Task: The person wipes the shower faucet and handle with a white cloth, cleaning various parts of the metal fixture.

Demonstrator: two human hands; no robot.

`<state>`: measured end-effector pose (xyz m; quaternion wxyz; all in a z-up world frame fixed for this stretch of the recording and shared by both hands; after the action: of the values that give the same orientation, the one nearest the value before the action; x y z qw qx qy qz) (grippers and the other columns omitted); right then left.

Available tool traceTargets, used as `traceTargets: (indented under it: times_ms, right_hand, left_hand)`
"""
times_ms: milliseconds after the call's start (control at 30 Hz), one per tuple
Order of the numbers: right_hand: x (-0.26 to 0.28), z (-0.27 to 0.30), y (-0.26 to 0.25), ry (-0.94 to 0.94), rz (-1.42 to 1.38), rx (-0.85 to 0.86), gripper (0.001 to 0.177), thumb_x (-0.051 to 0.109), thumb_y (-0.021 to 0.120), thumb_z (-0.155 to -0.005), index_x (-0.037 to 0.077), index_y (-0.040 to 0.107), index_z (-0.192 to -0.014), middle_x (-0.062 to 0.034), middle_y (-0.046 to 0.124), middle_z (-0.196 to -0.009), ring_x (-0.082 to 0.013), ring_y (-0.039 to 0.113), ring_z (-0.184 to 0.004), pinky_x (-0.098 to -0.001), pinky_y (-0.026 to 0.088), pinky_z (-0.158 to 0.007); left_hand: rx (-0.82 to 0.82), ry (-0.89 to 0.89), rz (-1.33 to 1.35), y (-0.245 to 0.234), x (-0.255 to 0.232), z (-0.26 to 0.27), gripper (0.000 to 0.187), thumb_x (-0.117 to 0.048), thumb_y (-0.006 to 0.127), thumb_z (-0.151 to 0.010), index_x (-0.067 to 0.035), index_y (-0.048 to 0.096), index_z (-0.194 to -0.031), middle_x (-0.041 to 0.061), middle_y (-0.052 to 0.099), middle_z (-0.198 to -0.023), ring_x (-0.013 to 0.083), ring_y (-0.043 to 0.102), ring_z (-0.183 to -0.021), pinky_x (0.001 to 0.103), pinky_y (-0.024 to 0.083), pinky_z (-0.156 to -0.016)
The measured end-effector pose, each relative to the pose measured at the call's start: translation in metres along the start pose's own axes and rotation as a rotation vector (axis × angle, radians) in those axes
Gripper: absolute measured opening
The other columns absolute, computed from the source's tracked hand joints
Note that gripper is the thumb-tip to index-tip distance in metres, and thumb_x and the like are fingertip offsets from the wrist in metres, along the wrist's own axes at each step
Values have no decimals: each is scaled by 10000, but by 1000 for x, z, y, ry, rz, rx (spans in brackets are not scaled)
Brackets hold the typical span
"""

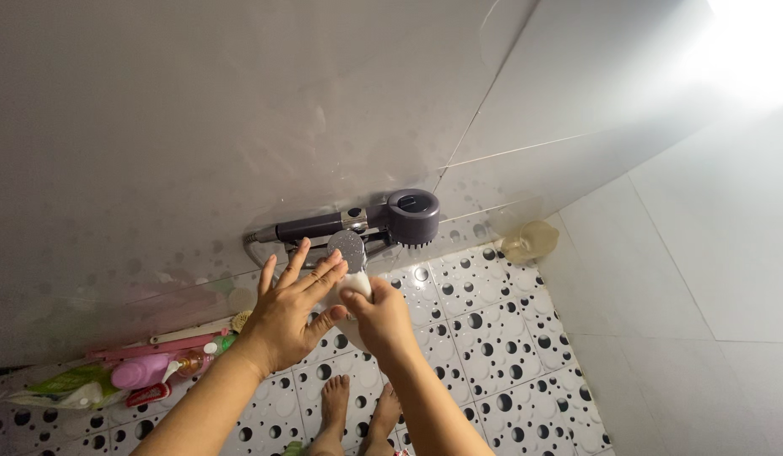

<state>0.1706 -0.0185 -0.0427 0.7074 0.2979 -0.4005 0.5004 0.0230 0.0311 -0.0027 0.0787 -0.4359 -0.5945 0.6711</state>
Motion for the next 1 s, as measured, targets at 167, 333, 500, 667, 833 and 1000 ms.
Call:
traceTargets:
  times_ms: [167,333,500,667,833,1000]
  right_hand:
    - [0,0,-6,134,125,25,279,229,701,-914,-15,728,-1047,-97,730,-826,-160,670,-676,-322,547,-587]
    - [12,-29,0,37,256,-42,313,238,737,-901,-17,728,-1083,-88,758,-868,-136,681,-732,-299,547,-644]
    - [-4,-12,-5,70,185,-3,326,235,722,-887,-20,729,-1090,-89,756,-873,-139,691,-717,-312,564,-615]
    - [3,-18,-2,130,10,38,305,260,693,-914,6,732,-1079,-72,743,-872,-128,675,-707,-307,560,-606]
    - [-2,-20,13,152,9,-84,333,285,669,-955,-31,724,-1046,-89,684,-831,-158,621,-685,-344,524,-584]
    - [-26,-2,4,65,-160,-43,308,269,664,-941,-7,727,-1063,-59,735,-896,-108,671,-775,-281,560,-684]
  left_hand:
    - [14,-7,64,1,3,0,858,-781,319,-904,-169,571,-1450,15,472,-1567,321,135,-1554,639,15,-1188]
    - [36,-55,90,3,8,-1,916,-810,278,-879,-140,566,-1434,-14,483,-1582,317,127,-1583,650,4,-1215]
    - [26,-62,133,-2,6,-2,915,-818,289,-869,-168,581,-1443,7,490,-1567,327,154,-1564,647,26,-1202]
    - [21,-106,181,4,11,-4,884,-800,277,-880,-185,588,-1434,21,495,-1569,342,170,-1567,653,39,-1201]
    - [7,-122,247,5,16,-4,867,-776,266,-916,-170,558,-1463,19,507,-1559,347,175,-1566,645,53,-1211]
    - [21,-121,273,3,15,-4,832,-754,259,-916,-195,600,-1429,18,498,-1569,349,165,-1566,647,47,-1204]
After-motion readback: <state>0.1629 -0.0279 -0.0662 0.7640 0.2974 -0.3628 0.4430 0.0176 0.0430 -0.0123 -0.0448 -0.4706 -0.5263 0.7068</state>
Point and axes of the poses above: each hand's wrist, its own z-axis away from the middle knuckle, its own y-axis out of the palm, x = y × z, the point moved 4 cm from there along -z, towards the middle knuckle
